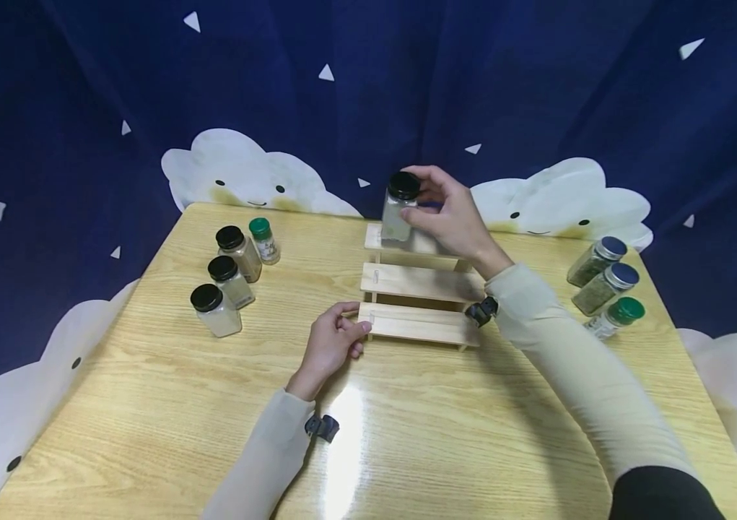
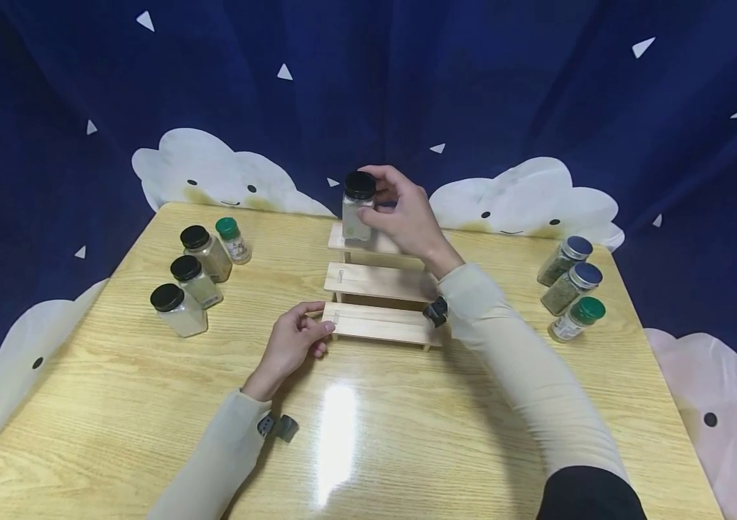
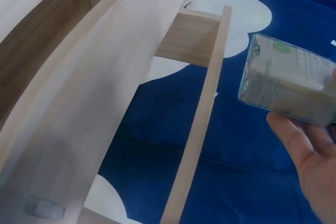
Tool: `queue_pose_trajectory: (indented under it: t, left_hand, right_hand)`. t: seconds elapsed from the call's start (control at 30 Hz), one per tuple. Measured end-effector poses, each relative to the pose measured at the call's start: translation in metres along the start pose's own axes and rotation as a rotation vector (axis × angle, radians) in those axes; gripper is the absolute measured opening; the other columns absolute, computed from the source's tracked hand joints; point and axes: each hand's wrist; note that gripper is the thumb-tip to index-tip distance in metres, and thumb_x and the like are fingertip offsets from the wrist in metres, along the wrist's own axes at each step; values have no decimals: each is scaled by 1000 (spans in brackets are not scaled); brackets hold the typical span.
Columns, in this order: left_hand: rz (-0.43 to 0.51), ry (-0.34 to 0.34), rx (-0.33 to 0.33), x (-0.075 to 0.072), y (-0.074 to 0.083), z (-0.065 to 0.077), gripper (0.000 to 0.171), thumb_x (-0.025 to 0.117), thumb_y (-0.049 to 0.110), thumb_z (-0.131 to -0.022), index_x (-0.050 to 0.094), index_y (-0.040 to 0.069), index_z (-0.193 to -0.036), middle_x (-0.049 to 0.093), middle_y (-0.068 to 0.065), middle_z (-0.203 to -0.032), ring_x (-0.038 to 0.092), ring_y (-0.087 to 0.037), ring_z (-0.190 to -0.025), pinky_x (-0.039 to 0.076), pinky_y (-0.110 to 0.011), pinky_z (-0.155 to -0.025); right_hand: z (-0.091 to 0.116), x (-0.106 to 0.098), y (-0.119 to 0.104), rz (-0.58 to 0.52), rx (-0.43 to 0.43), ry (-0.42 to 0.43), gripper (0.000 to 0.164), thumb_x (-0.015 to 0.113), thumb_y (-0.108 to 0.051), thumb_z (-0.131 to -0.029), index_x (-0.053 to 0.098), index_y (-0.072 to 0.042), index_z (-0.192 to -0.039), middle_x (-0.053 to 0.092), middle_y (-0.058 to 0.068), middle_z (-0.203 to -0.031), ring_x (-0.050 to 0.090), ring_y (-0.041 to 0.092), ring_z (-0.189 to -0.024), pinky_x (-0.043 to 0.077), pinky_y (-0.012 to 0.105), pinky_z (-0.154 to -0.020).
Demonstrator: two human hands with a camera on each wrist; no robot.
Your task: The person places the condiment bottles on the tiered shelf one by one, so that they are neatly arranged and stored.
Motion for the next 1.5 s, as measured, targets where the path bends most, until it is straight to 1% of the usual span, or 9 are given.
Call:
queue_pose_trajectory:
  t: [0.3,0.5,0.7,0.83,1.0,1.23,1.5]
  left_hand:
    - [-5,4,1,0,1,0,46,76,-4,-101,60,-10,-144,66,-10,-79,63,-13,-56,59,-22,-52]
    - [-8,5,-3,-1,1,0,45,76,-4,-101,61,-9,-143,67,-11,-80,63,-12,-56,60,-22,-52]
    - [-8,2,-3,0,2,0,45,75,-4,-101,60,-10,-143,68,-12,-80,62,-12,-56,59,-22,-52]
    - [-2,2,-9,0,1,-1,46,75,-5,-101,60,-10,-144,68,-12,-81,62,-12,-56,59,-22,-52]
    - [2,0,-8,1,2,-1,46,75,-5,-101,60,-10,-144,68,-12,-82,63,-12,-56,59,-22,-53]
    - [4,-4,-2,1,3,-1,46,75,-5,-101,59,-10,-144,68,-12,-81,63,-12,-56,59,-22,-53]
    - [-4,1,-6,1,3,-1,47,75,-5,-101,59,-10,-144,68,-12,-82,63,-12,-56,59,-22,-52]
  right_hand:
    - [-2,6,4,12,13,-19,54,76,11,-90,62,7,-142,72,17,-120,69,24,-103,62,31,-93]
    - [-5,11,7,14,29,-27,55,77,11,-90,63,7,-143,71,15,-120,68,22,-103,61,29,-93]
    - [-5,12,9,12,42,-25,55,76,12,-90,63,7,-143,70,16,-119,68,22,-102,61,28,-93]
    - [-5,12,13,3,56,-20,55,76,12,-90,63,7,-143,71,14,-118,67,22,-102,61,28,-93]
    - [-6,12,16,-4,56,-24,55,76,14,-90,62,7,-143,71,14,-118,67,22,-102,61,28,-93]
    - [-7,11,14,15,69,-34,54,77,10,-91,63,5,-143,71,16,-121,68,23,-103,60,29,-95]
    - [-7,13,15,4,85,-36,54,77,10,-91,62,6,-143,70,14,-120,67,22,-104,59,29,-96]
Point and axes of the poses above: each hand's wrist, its own z-axis away from the middle knuckle, its own x-axis out of the palm, y = z × x
